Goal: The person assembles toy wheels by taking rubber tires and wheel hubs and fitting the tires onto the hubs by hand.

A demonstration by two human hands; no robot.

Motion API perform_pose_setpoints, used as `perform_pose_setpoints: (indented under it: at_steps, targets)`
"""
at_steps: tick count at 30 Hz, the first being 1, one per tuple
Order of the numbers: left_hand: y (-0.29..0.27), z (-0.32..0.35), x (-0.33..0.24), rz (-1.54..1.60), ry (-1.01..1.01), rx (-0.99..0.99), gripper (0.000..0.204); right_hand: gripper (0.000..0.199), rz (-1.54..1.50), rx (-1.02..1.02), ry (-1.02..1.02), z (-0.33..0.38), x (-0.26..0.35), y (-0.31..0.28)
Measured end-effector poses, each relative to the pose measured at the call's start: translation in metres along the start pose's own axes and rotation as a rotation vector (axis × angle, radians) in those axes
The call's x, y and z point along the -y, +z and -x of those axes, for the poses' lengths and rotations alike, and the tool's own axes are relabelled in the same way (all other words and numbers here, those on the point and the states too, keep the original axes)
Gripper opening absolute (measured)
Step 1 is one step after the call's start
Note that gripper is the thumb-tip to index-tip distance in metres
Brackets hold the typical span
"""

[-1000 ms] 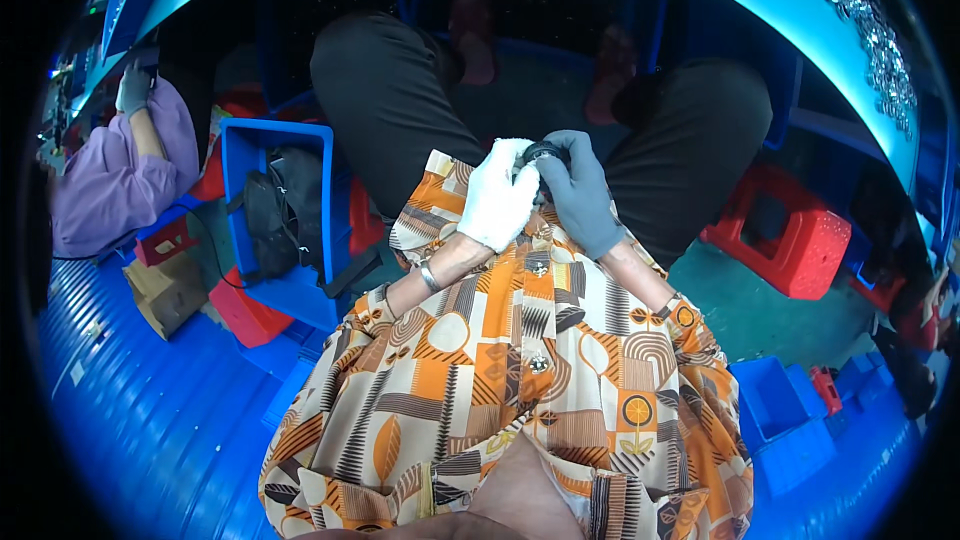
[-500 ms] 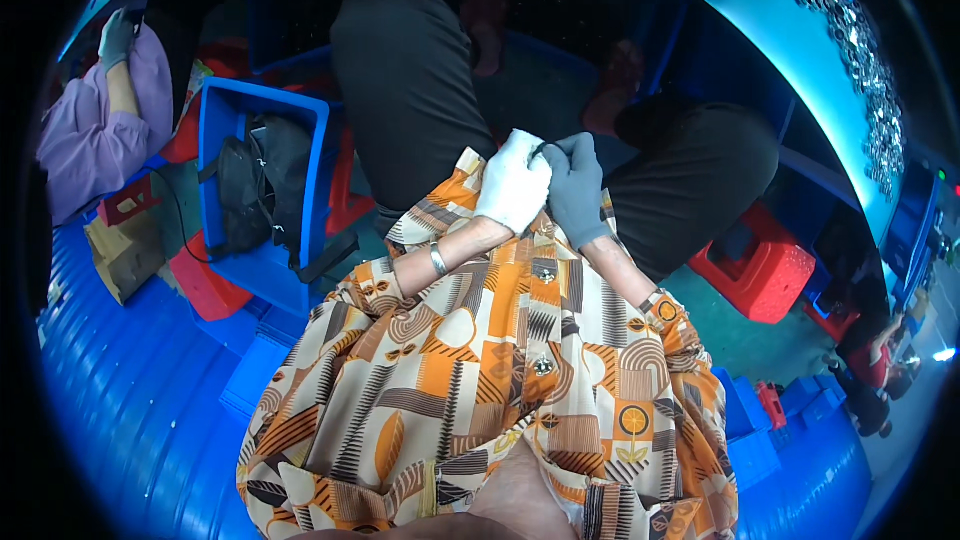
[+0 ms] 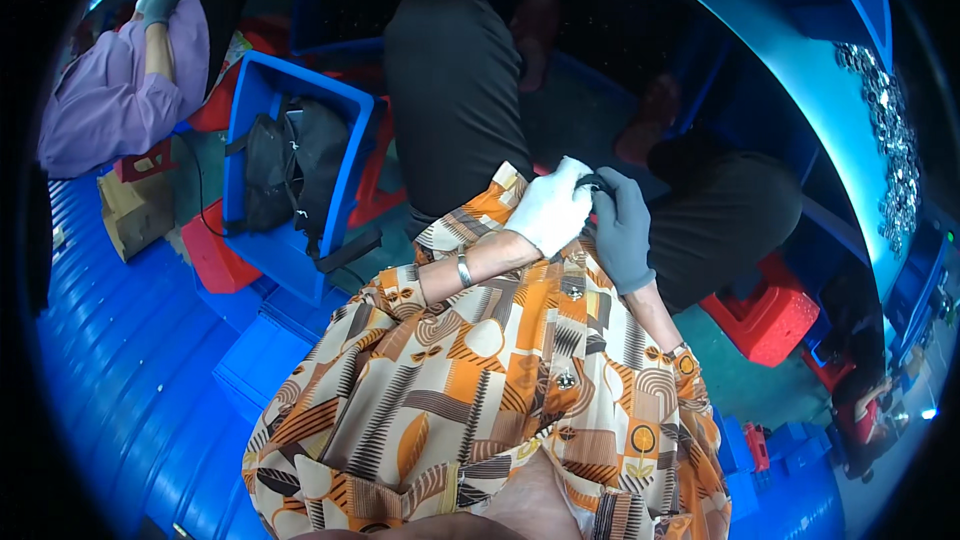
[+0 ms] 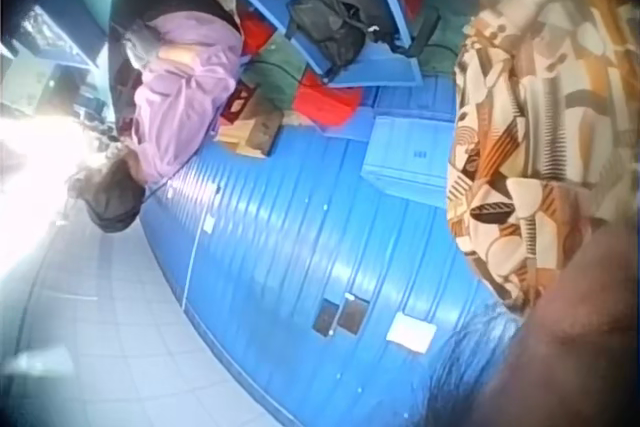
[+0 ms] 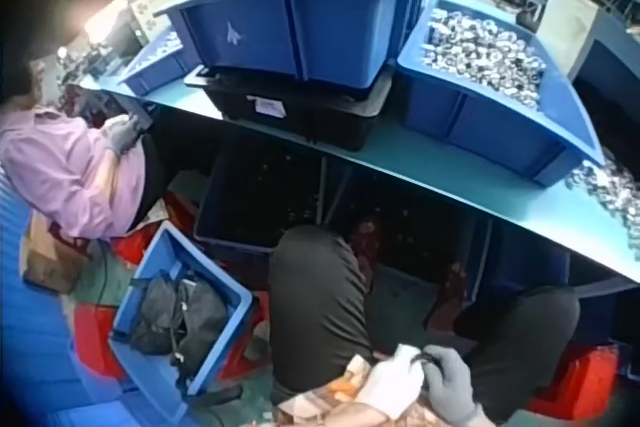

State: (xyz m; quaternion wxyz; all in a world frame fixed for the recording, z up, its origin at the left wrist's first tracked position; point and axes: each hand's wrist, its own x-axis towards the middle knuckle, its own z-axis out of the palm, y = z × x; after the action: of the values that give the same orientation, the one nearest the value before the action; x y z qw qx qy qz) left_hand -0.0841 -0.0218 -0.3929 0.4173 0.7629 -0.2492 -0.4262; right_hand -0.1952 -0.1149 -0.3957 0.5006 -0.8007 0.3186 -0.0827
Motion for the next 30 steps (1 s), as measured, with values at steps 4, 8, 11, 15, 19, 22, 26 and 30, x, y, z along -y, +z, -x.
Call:
perform_pose_setpoints:
  at_steps: [4,8,11,15,19,22,26,30]
  targets:
    - [-0.008,-0.002,-0.001,-0.024,0.014,0.093,0.022,0.025,0.104,0.026,-0.051,0.001,0.003,0.0]
    - [-0.005,-0.002,-0.001,-0.089,-0.004,0.162,0.023,0.024,0.098,0.018,-0.028,0.005,-0.004,0.003]
    - [-0.002,0.0,0.0,-0.1,-0.003,0.152,0.022,0.02,0.117,0.026,0.007,0.005,-0.002,0.003]
    - [-0.001,-0.001,0.001,-0.11,0.02,0.132,0.021,0.017,0.119,0.051,0.039,0.006,-0.003,0.002]
    - [-0.002,0.0,0.001,-0.031,0.025,0.086,0.021,0.02,-0.09,0.013,0.1,0.003,0.001,0.0]
    - [-0.005,0.001,0.0,-0.016,0.004,0.145,0.022,0.02,-0.284,0.062,0.286,0.006,0.005,-0.004]
    - [-0.001,0.003,0.006,-0.065,0.018,0.167,0.023,0.02,-0.178,0.067,0.23,0.009,0.005,-0.003]
    - [0.001,0.007,0.009,-0.057,0.013,0.138,0.023,0.021,0.014,0.038,0.048,0.01,0.0,0.002]
